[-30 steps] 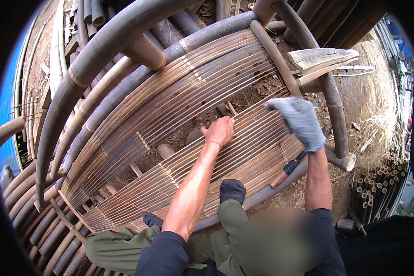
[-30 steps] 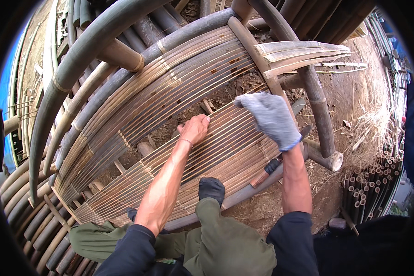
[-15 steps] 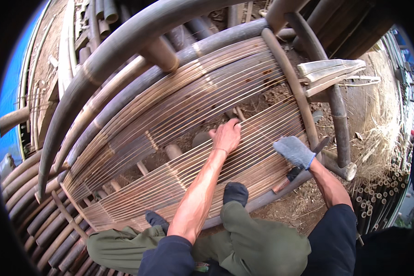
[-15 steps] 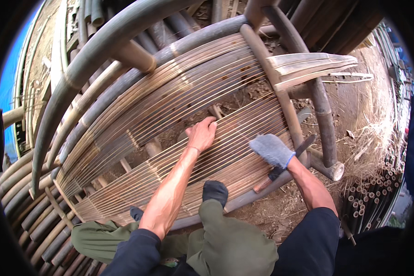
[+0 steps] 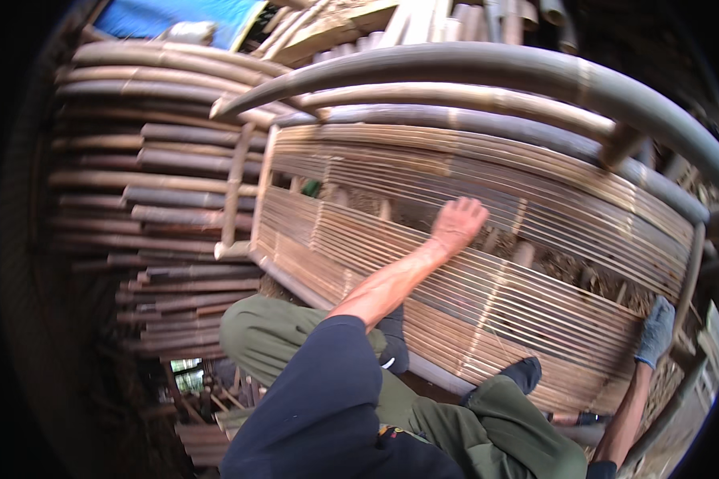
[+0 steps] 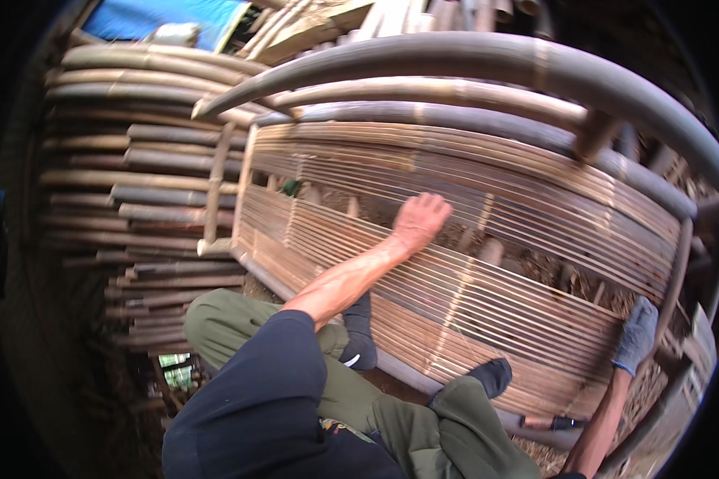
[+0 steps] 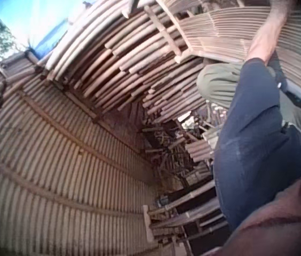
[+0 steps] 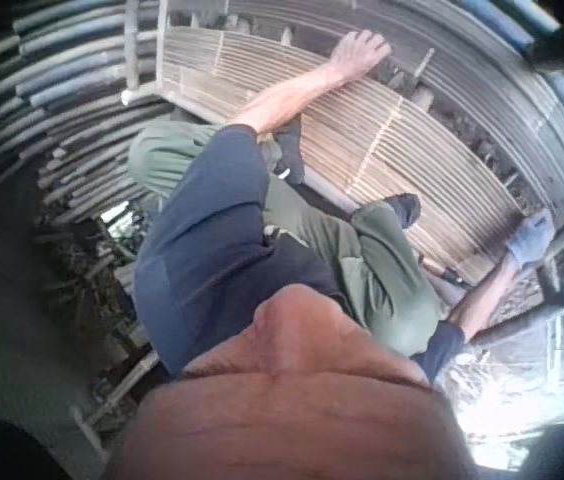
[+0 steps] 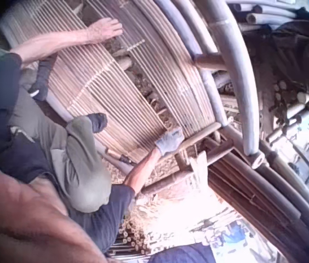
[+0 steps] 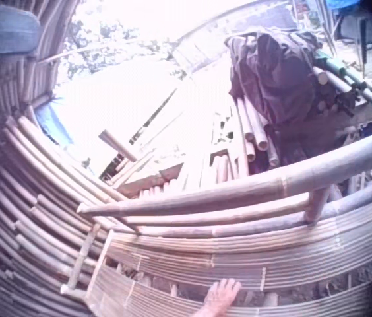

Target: The person weaves thin bamboo strips into a larger bamboo frame using both hands. They interlace the strips through the existing structure, occasionally using a small tool to adjust or tighten the weave.

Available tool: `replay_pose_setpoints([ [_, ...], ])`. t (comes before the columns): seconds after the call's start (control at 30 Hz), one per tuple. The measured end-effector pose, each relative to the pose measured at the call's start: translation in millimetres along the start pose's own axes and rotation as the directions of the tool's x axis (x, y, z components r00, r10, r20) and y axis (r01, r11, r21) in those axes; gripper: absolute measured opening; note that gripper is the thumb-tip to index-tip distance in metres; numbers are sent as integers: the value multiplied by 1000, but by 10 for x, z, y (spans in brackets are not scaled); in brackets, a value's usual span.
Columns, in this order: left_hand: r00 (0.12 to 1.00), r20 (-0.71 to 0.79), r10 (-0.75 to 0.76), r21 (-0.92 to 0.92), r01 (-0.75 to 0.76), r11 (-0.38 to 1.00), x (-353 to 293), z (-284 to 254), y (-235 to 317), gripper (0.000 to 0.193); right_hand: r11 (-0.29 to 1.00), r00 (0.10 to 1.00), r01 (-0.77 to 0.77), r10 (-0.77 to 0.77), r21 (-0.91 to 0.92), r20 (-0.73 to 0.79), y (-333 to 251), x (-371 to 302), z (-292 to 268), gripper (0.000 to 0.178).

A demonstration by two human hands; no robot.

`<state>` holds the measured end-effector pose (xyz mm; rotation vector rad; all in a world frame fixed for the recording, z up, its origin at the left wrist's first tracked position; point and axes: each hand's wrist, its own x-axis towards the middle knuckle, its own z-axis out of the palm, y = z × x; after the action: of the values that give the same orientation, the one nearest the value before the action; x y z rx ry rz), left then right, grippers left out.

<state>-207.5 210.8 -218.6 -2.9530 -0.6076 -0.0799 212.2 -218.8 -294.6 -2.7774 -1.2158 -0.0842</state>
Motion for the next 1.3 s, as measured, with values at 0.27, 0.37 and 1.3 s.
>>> replay_pose_setpoints([
  [0.27,940,314,133,-492,41,870,-348,-186,108,34,995,989,-98,98,-6,115,284,68,269,36],
  [0.37,950,304,76,-523,100,846,-344,-149,90,45,992,990,-76,87,-96,114,436,-60,381,37],
  [1.3,981,187,43,-801,127,585,1651,-714,2736,23,678,751,-483,646,554,-136,-346,-732,-2720,19],
])
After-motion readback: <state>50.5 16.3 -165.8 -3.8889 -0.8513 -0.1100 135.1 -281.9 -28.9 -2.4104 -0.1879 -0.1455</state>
